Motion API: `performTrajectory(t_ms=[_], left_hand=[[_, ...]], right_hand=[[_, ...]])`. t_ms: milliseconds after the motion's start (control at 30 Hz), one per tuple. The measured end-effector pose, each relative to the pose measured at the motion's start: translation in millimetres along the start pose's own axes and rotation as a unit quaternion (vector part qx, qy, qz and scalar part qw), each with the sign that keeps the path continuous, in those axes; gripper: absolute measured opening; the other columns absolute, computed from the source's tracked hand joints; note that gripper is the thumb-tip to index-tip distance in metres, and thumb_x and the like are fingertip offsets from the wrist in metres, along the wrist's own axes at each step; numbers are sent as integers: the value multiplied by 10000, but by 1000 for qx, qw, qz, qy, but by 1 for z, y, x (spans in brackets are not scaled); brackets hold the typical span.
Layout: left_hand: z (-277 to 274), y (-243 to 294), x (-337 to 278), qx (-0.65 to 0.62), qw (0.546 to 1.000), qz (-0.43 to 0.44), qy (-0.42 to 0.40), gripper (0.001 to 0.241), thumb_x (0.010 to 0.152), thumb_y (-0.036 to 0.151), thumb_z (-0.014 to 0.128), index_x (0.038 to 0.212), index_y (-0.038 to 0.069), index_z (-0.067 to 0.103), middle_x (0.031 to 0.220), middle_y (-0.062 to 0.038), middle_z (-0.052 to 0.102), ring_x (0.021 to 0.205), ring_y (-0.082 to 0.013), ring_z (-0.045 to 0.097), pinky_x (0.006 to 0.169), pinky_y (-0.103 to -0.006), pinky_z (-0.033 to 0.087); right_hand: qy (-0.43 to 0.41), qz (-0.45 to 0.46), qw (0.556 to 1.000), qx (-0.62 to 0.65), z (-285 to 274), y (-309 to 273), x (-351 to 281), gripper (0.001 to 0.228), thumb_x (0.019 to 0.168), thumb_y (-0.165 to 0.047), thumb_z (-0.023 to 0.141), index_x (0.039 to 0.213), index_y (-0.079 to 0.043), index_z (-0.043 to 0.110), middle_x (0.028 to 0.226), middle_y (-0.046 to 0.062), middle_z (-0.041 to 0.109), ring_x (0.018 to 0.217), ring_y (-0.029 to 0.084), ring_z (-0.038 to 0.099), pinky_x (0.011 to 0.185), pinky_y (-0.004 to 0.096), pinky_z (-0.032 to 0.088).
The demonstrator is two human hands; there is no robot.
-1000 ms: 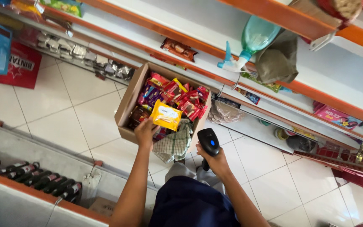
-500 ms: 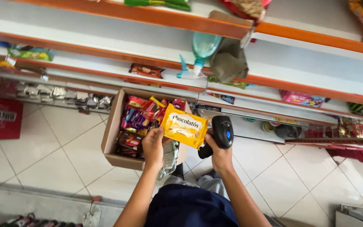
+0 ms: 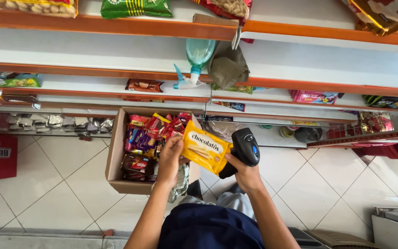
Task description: The person scans various snack packages from a cardboard box using a handheld barcode scanner and places them onto a retail shelf or back into the box while working in a store aisle.
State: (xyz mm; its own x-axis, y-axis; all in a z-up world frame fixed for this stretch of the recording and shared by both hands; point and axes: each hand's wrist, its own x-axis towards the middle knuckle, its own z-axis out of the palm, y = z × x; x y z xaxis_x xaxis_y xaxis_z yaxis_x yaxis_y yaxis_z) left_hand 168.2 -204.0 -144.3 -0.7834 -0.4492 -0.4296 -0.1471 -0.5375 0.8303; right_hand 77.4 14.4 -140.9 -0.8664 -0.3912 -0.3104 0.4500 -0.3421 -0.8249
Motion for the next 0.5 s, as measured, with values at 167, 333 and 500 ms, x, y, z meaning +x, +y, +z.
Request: performTrajectory(t_ms=[167,333,500], left_hand=[[-16,-34,6,-79,992,86,-47,189,1052,217,633,1017,32,625,963,-74,686,876,-121,632,819,-295,533],[-23,-54,2,-168,985,27,-42,149,999,212,612,992,63,614,969,-39,702,904,-105,648,863,-281,522],[-19,-32,-37,225,942,241,59,554,961,400,715,1348,54,521,1204,-124,606,1050,-208,615,905,-343,532]], right_hand=[[-13,42,998,49,-8,-7,-7,400,816,81,706,1173,-67,604,1103,81,647,1088,237,632,969,433,516],[-11,64,990,124,-6,4,-8,374,823,59,691,1158,-75,589,1125,91,643,1121,276,621,992,471,506],[-4,91,995,34,5,25,-4,480,821,67,663,1272,-75,578,1190,83,631,1165,266,616,1009,463,497]])
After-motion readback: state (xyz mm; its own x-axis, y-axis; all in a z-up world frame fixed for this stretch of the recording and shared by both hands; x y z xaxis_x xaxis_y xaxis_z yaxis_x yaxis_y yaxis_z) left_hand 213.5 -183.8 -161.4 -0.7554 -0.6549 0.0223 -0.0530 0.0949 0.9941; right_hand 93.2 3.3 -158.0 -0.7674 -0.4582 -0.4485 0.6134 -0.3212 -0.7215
